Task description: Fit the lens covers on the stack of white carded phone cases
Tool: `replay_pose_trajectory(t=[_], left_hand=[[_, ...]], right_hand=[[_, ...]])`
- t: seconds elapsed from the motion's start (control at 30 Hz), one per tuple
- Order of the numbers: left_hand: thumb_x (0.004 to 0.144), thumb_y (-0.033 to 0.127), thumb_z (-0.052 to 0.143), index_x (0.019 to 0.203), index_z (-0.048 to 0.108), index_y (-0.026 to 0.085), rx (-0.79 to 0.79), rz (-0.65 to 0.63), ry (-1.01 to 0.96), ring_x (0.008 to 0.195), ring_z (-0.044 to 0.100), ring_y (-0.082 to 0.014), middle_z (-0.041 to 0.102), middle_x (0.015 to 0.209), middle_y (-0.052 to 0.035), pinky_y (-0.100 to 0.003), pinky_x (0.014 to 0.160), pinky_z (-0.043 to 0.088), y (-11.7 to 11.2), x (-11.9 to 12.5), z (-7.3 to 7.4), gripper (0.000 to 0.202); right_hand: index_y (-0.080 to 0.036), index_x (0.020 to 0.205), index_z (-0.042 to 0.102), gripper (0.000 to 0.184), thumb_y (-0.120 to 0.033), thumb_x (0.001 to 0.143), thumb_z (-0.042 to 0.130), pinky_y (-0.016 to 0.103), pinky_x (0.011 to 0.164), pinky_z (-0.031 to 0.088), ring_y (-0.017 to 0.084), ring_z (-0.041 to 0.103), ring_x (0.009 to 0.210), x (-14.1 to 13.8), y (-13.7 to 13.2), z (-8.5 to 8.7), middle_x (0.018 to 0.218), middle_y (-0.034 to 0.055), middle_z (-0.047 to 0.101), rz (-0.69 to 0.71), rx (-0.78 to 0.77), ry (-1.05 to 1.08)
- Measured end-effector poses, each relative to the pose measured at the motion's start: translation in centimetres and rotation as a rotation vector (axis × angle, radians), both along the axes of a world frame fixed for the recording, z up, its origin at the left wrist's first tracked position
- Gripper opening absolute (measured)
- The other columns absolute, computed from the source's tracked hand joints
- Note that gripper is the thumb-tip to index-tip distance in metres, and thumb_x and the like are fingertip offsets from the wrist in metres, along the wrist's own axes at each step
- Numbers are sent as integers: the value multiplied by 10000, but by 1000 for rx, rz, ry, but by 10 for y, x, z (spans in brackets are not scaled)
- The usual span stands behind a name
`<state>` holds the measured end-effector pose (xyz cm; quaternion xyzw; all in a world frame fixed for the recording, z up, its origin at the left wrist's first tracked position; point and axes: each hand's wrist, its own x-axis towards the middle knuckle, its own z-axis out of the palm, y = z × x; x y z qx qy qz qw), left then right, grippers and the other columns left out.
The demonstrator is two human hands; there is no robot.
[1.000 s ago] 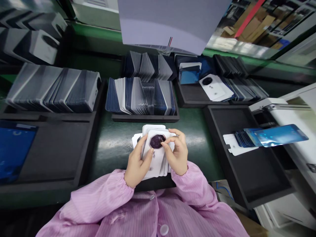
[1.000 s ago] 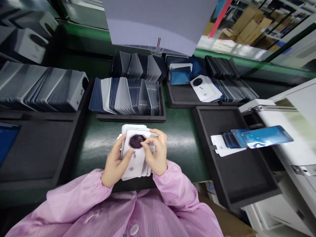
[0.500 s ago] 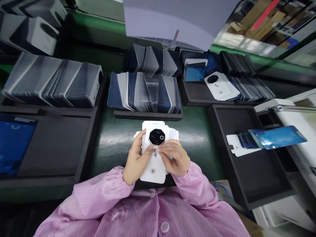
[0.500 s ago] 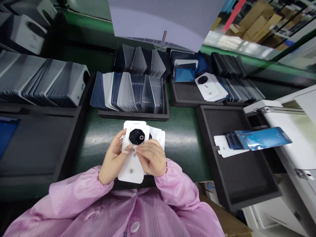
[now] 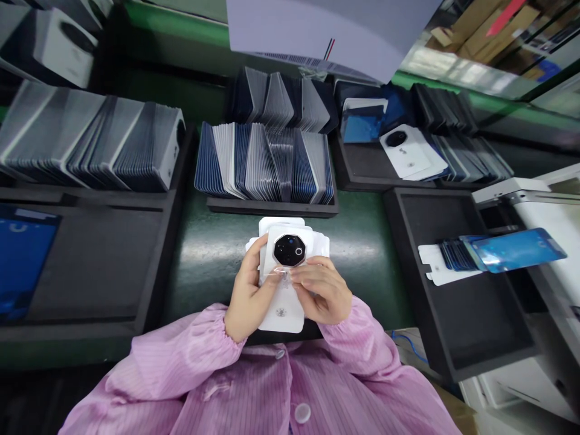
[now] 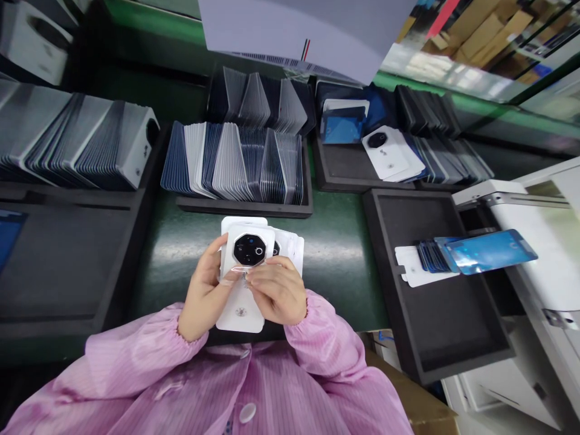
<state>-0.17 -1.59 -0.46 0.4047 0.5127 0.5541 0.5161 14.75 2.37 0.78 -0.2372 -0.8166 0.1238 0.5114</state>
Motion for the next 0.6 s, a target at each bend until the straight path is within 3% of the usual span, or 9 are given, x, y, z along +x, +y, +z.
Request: replay_pose_trajectory(t=[0.23, 0.47, 0.6], left_hand=[[866, 315, 605, 1347, 422, 267, -46, -16, -26, 1196, 561, -260, 562, 1329, -83, -440, 1041, 433, 1, 0, 6, 517], [846, 318, 629, 1332, 432, 275, -95, -27, -51, 1214, 565, -265, 570, 1335, -89, -436, 1003, 480, 3, -1, 4, 526], [836, 306, 643, 1320, 442, 271, -83, -16, -66, 1188, 586, -260, 600, 1294, -88, -438, 1000, 486, 3, 0, 4, 525]], right_hand=[[-238, 1002, 555, 279, -44, 803, 584, 359, 731, 592, 170, 741, 693, 0, 0, 3, 746, 4, 751, -17, -9, -27], [-254, 1166, 529, 445, -43, 784, 615, 362, 755, 585, 175, 741, 747, 2, -1, 0, 859, 20, 763, -4, -53, -35], [-258, 1163, 528, 437, -42, 791, 606, 363, 772, 584, 171, 741, 748, 3, -1, 1, 843, 12, 763, -4, -51, -43]])
